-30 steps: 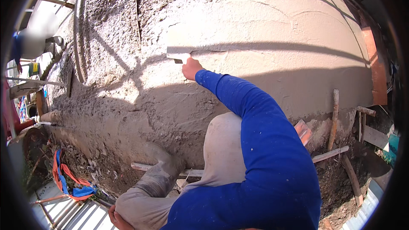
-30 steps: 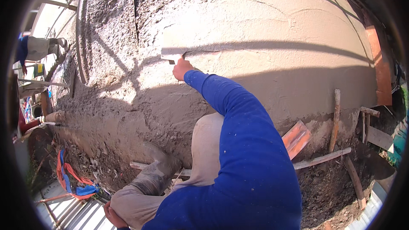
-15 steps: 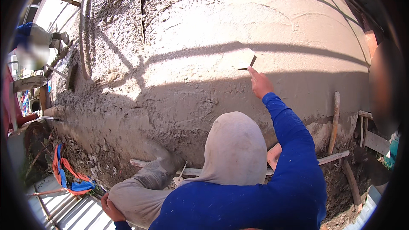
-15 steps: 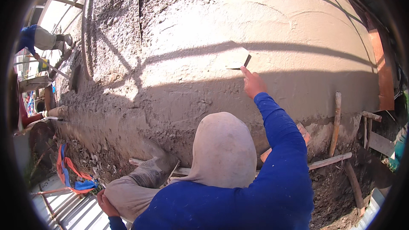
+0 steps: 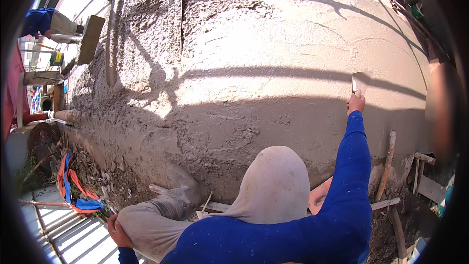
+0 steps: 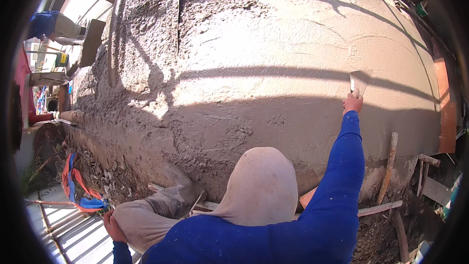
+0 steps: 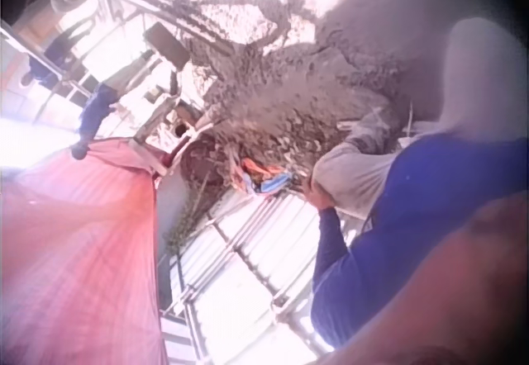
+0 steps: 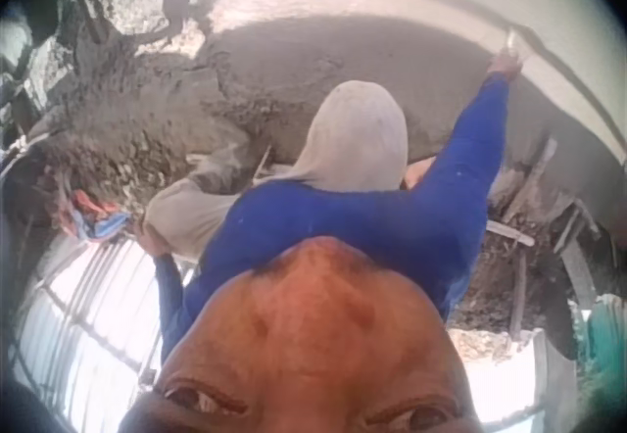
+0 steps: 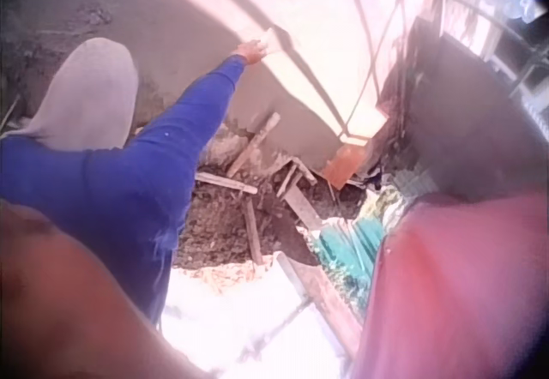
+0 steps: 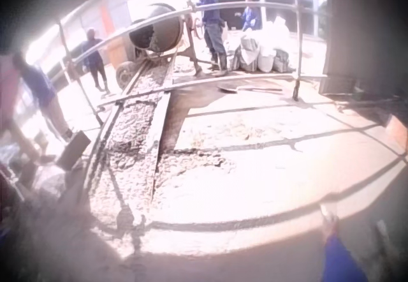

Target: The person applies and smooths wet cement onto a curved wall surface using a trowel and a float. They repeatedly spread the material, level the surface, and refine edges while working on scaffolding.

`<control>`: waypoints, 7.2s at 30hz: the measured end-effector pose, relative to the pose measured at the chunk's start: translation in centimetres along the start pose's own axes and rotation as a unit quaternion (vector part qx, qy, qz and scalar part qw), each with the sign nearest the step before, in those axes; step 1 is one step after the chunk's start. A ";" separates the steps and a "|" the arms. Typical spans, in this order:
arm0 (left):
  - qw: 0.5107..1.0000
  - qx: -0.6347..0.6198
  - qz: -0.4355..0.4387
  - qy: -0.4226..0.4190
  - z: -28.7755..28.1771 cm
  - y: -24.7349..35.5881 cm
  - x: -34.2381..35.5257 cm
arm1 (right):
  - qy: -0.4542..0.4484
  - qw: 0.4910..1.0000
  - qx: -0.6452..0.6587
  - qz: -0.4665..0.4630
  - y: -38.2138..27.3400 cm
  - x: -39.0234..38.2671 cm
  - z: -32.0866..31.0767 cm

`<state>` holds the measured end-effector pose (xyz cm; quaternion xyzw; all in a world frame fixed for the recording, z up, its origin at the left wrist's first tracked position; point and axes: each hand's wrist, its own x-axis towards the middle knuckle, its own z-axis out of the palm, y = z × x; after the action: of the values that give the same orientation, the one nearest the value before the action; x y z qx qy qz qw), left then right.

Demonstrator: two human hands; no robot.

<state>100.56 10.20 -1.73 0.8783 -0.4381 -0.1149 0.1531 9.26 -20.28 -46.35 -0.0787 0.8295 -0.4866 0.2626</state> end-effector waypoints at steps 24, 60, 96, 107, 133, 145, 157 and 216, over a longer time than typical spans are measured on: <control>0.973 -0.143 -0.177 0.031 -3.9 -8.8 -8.6 | -0.433 0.800 -0.314 -0.274 -14.5 -34.6 51.9; 0.978 -0.156 -0.142 0.009 -3.0 -7.1 -5.3 | -0.339 0.893 -0.262 -0.142 -16.3 -30.5 51.1; 0.998 -0.054 -0.023 0.023 -1.3 -3.9 -4.5 | -0.017 0.949 -0.283 -0.142 -2.9 -4.6 6.9; 0.999 -0.008 -0.006 0.031 -0.5 -0.8 -4.4 | -0.245 0.910 -0.180 -0.282 -4.3 -21.2 18.4; 0.996 0.020 0.085 0.031 2.6 9.6 -3.1 | -0.499 0.784 0.081 -0.359 -23.9 -35.7 8.1; 0.991 -0.031 0.132 -0.011 2.3 8.0 2.6 | -0.556 0.821 -0.035 0.128 -17.1 -43.3 9.1; 0.964 -0.137 0.018 -0.228 0.2 -0.6 7.9 | -0.608 0.673 -0.409 -0.099 -16.9 -58.0 4.3; 0.866 -0.282 -0.205 -0.359 -32.2 -3.0 17.1 | -0.425 0.833 -0.344 -0.088 -48.9 -69.0 -15.4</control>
<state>123.65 3.51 25.84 0.7660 -0.2223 -0.5693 0.1992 53.90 -7.00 25.85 -0.4357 0.7397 -0.1093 0.5011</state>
